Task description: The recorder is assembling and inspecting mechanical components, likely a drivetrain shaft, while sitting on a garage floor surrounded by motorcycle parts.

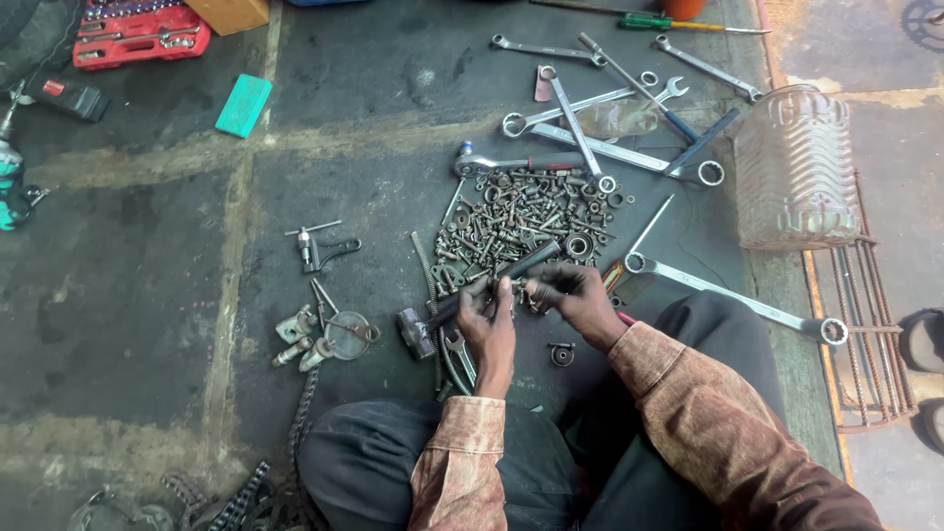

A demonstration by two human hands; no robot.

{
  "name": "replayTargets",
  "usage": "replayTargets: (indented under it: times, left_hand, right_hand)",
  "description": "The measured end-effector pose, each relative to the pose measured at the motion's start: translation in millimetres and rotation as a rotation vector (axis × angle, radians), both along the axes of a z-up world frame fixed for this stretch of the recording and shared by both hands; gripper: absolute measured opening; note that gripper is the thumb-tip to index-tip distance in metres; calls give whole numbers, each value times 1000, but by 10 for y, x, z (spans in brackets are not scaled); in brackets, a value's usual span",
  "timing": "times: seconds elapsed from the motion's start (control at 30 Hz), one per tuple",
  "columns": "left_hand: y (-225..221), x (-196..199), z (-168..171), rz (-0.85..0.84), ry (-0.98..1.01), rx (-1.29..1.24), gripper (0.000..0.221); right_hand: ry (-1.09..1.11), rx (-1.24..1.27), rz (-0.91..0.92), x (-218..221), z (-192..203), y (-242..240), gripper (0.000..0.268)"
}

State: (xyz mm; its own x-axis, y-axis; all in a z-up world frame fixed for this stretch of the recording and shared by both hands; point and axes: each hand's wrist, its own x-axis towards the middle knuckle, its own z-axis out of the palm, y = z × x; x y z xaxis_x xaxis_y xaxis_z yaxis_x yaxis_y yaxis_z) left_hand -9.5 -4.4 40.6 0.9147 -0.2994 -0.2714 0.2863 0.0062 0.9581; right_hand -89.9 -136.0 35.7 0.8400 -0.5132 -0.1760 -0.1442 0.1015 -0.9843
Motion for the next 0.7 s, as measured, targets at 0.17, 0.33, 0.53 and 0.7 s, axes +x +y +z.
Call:
replayTargets:
  times: [0.17, 0.33, 0.53, 0.7]
  left_hand:
    - [-6, -10, -10, 6, -85, 14, 34]
    - [7, 1, 5, 21, -93, -101, 37]
    - [24, 1, 29, -61, -161, -51, 36]
    - [21, 7, 81, -69, -130, -87, 37]
  right_hand:
    - [39, 198, -68, 2, 42, -59, 29]
    - [9, 303, -80, -14, -50, -85, 34]
    - [47, 270, -2, -3, -7, -47, 30]
    - [-10, 189, 10, -14, 54, -35, 27]
